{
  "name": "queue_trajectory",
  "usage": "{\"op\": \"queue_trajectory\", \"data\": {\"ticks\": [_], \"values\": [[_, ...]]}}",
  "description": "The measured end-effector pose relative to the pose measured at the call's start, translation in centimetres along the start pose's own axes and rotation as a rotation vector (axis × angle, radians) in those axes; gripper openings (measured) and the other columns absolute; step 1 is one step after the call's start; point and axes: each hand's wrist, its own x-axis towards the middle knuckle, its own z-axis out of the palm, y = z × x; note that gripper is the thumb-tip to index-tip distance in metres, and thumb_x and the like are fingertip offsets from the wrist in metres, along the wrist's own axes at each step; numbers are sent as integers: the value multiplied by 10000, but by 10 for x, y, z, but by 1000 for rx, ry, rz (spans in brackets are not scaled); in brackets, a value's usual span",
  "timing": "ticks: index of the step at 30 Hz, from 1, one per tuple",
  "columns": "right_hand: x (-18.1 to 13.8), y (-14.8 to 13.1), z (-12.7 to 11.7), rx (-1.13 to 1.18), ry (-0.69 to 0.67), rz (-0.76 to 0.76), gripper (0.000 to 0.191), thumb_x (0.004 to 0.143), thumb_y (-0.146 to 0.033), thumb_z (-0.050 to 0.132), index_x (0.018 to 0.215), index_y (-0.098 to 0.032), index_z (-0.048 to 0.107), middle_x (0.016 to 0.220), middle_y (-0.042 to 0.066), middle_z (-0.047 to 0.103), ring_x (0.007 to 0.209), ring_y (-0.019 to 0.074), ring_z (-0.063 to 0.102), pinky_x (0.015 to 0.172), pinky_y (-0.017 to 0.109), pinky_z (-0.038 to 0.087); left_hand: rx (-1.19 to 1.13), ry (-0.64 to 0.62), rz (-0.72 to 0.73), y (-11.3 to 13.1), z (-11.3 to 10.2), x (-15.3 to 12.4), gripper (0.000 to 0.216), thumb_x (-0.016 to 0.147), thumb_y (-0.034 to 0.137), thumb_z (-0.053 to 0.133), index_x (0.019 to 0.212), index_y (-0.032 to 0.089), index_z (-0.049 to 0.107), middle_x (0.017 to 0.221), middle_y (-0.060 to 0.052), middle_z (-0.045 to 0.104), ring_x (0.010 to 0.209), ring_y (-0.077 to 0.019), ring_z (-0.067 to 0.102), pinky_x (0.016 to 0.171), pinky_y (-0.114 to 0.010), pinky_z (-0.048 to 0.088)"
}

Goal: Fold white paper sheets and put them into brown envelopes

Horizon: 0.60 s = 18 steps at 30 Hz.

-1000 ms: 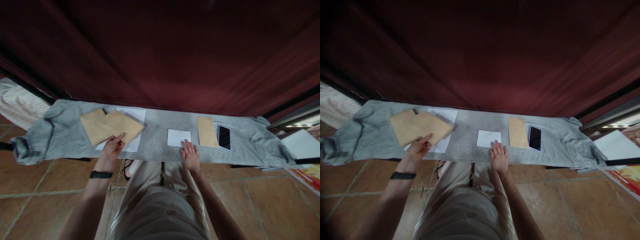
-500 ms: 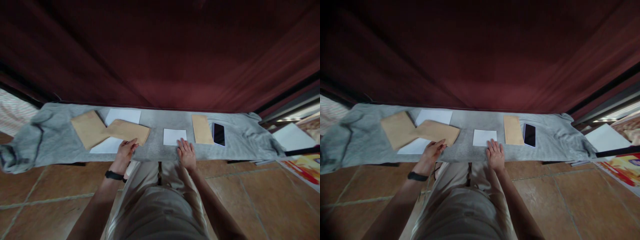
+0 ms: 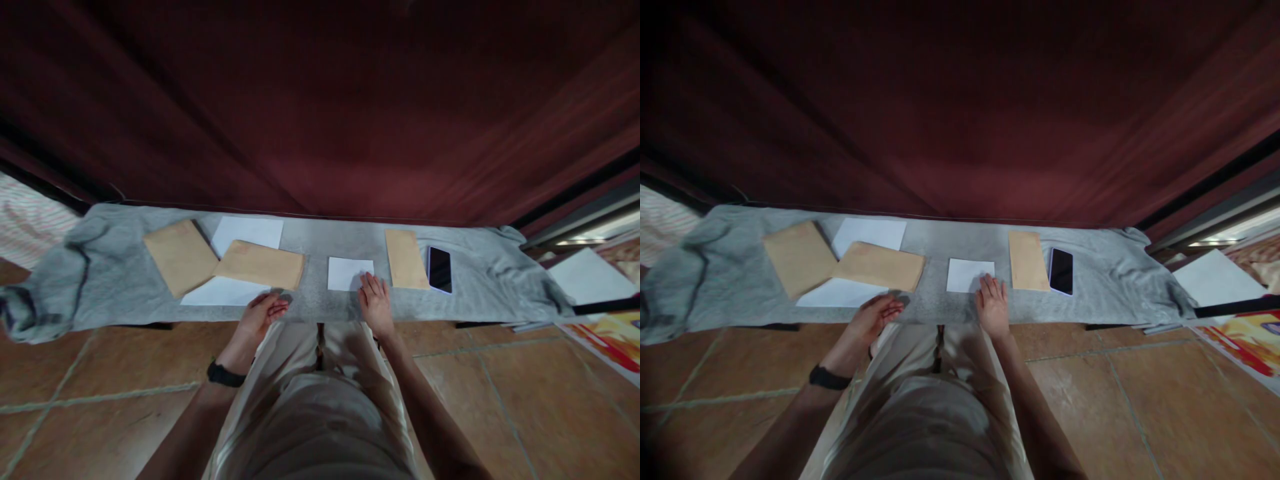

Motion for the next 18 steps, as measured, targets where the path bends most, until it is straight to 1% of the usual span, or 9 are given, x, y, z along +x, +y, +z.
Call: {"op": "queue_trajectory", "data": {"ticks": [2,4,7,9,11,13,14,16,18], "values": [[6,-6,2,29,-3,-27,482,1082,-332,340,1518,-215,511,1583,110,502,1500,253,402,1245,522,264,54,-61,79,-9,8,-5,253,644,292,888,760,181,692,716,-64,747,648,-183,719,631,-273,570],[14,-15,4,39,-30,-52,480,1084,-327,334,1512,-210,518,1598,101,484,1506,249,395,1242,500,284,142,-128,149,-19,21,-7,292,640,366,893,789,198,707,762,-64,748,684,-201,720,662,-307,583],[23,-29,7,19,-92,-96,473,1083,-303,345,1507,-199,527,1619,92,456,1509,253,389,1251,472,278,342,-204,280,-31,45,-5,232,746,424,794,834,225,715,863,-85,751,810,-249,735,759,-380,599],[26,-35,9,0,-117,-118,464,1080,-302,373,1504,-201,533,1618,92,456,1501,259,397,1253,476,274,545,-220,460,-33,56,-1,204,838,399,687,953,237,732,1003,-109,754,966,-277,728,897,-434,580],[27,-37,10,-9,-121,-124,459,1077,-304,393,1505,-212,532,1609,94,469,1492,259,406,1245,484,284,799,-222,670,-27,58,8,333,872,350,638,1180,246,710,1261,-129,707,1221,-302,647,1080,-474,491],[26,-36,11,-8,-114,-123,461,1076,-304,396,1510,-217,525,1604,94,475,1488,255,410,1238,484,297,1090,-229,812,-12,50,20,601,840,331,684,1426,248,582,1549,-138,520,1477,-330,425,1220,-503,339],[25,-34,12,-6,-111,-123,462,1077,-303,393,1512,-217,522,1605,92,474,1486,253,412,1237,483,300,1244,-217,832,-2,44,28,759,808,345,728,1520,238,487,1649,-147,390,1555,-358,285,1253,-532,262],[23,-32,12,1,-108,-126,463,1075,-299,390,1512,-218,522,1609,88,469,1487,252,410,1240,484,299,1511,-181,779,20,29,44,1008,752,394,792,1625,231,314,1730,-170,180,1597,-415,102,1263,-596,149],[23,-31,12,15,-101,-119,459,1072,-296,393,1501,-218,534,1602,89,478,1487,259,408,1245,505,289,1687,-211,682,42,16,60,1148,715,455,813,1661,253,196,1745,-170,64,1600,-424,35,1252,-627,98]]}}
